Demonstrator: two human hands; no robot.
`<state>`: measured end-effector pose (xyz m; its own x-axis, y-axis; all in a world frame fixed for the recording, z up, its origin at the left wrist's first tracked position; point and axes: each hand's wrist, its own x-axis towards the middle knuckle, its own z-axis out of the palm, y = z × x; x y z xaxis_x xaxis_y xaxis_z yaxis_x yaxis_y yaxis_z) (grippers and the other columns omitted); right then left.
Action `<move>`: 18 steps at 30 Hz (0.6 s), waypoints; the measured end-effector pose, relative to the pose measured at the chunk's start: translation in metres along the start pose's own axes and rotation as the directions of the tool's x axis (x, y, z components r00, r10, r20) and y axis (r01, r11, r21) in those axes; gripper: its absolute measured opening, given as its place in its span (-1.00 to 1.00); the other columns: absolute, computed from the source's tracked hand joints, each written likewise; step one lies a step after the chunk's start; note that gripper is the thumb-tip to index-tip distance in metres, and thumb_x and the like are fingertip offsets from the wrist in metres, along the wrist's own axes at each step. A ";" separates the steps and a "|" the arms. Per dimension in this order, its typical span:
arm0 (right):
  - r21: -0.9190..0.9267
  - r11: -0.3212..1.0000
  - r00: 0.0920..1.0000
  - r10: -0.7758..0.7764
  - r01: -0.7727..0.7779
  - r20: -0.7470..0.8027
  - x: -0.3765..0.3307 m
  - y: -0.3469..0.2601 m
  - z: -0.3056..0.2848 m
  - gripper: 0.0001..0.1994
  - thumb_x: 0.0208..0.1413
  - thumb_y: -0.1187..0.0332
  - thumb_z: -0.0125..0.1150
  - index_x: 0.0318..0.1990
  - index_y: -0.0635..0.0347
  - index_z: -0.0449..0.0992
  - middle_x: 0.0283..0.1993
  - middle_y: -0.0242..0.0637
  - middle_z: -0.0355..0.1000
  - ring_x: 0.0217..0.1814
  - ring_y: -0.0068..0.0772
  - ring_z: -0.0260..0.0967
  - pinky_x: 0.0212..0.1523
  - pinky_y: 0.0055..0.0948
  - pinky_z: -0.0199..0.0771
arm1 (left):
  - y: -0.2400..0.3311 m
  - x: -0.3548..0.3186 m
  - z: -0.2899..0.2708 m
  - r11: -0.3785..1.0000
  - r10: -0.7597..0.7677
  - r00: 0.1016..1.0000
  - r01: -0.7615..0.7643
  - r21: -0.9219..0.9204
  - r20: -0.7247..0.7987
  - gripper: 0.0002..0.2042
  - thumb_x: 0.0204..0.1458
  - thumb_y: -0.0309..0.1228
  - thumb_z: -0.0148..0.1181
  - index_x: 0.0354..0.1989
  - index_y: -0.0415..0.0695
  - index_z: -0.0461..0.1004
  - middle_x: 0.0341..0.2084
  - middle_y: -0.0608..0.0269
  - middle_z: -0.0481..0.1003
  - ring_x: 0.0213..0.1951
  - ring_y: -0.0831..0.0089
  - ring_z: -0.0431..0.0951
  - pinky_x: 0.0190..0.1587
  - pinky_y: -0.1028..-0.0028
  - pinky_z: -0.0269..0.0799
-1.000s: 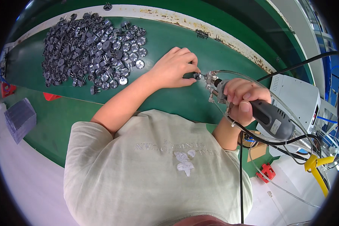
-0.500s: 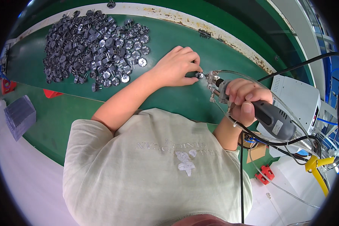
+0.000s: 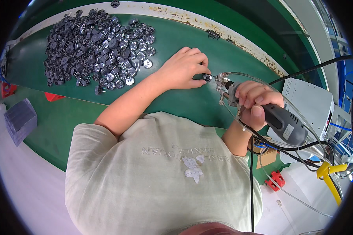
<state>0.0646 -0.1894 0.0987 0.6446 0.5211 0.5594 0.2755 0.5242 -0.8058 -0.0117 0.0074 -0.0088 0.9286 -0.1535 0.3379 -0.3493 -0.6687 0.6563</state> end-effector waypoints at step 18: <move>0.071 0.995 0.996 -0.070 0.066 0.061 0.000 -0.024 -0.004 -0.70 0.13 0.30 0.32 -0.16 0.20 0.32 -0.50 -0.29 0.33 -0.56 -0.35 0.33 -0.47 -0.26 0.45 | -0.001 -0.001 -0.002 0.974 0.147 0.984 -0.161 -0.158 -0.099 -0.83 -0.08 -0.38 0.44 -0.29 -0.01 0.64 -0.11 0.44 0.53 0.03 0.27 0.46 0.17 0.24 0.28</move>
<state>0.0608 -0.2049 0.1176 0.5790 0.5230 0.6255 0.2664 0.6038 -0.7513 -0.0124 0.0096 -0.0089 0.8501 -0.1773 0.4959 -0.5100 -0.5118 0.6913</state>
